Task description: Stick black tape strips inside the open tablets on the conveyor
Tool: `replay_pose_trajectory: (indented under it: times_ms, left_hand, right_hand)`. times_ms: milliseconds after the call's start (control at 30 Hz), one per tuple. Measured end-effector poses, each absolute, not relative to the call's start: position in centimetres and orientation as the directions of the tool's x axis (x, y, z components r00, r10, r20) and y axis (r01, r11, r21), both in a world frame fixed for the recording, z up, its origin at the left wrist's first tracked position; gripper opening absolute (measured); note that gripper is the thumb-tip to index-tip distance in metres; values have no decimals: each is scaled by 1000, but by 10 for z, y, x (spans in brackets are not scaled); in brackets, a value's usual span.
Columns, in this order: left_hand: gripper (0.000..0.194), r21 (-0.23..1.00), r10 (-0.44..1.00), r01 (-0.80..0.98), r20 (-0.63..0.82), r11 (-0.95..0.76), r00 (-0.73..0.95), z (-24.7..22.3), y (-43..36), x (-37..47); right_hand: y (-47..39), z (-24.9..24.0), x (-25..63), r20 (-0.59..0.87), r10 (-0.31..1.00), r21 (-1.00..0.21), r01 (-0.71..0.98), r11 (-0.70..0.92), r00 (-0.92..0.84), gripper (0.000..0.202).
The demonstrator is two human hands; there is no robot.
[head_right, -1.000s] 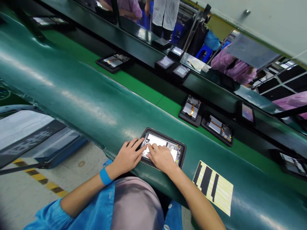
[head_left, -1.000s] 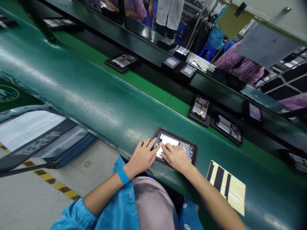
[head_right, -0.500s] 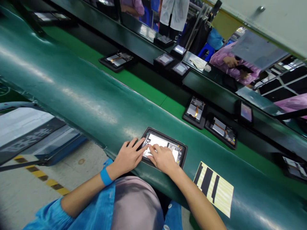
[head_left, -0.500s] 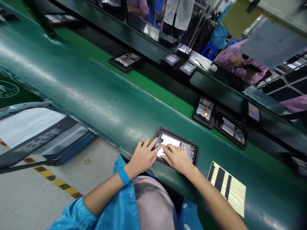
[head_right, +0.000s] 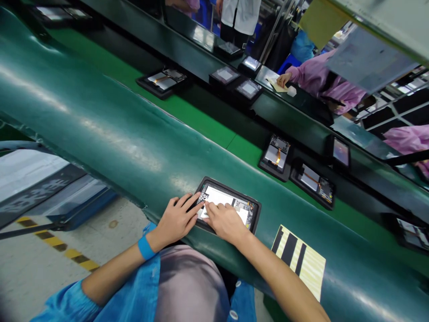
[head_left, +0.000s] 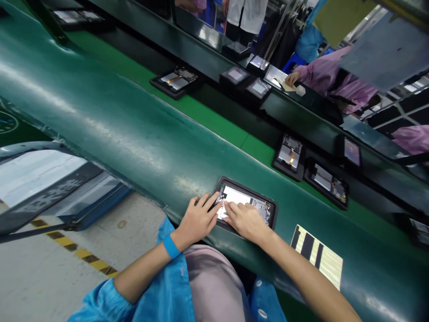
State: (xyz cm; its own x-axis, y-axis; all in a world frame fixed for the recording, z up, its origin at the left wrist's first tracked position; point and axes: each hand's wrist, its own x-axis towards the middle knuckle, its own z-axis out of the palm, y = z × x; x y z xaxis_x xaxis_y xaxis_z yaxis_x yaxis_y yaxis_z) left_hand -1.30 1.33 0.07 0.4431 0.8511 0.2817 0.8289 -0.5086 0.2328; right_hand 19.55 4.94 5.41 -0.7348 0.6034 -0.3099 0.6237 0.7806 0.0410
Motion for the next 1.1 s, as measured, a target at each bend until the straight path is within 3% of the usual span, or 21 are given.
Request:
replay_pose_trajectory:
  times_ms: [300,467,600,800,1100]
  left_hand:
    - [45,248,849,819,267,-517,455,2,14,-16]
    - [43,218,843,822,265,-526,469,3,14,-17]
    - [39,210,839,821,261,-531,477,4,14,-17]
    - [41,202,843,825,241,-528,481,3,15,-16]
    - [39,171,836,827,244,-536,491,3,15,-17]
  right_hand:
    - [54,53,203,-230,710,-127,744,656,-665,41]
    - [62,55,197,-206,779,-293,797,528,-592,32]
    - [70,54,189,-227,841,-341,848,405,-492,20]
    - [75,57,183,-228,837,-330,848,415,-498,11]
    - [77,75,174,-352,784,-110,854,508,-512,20]
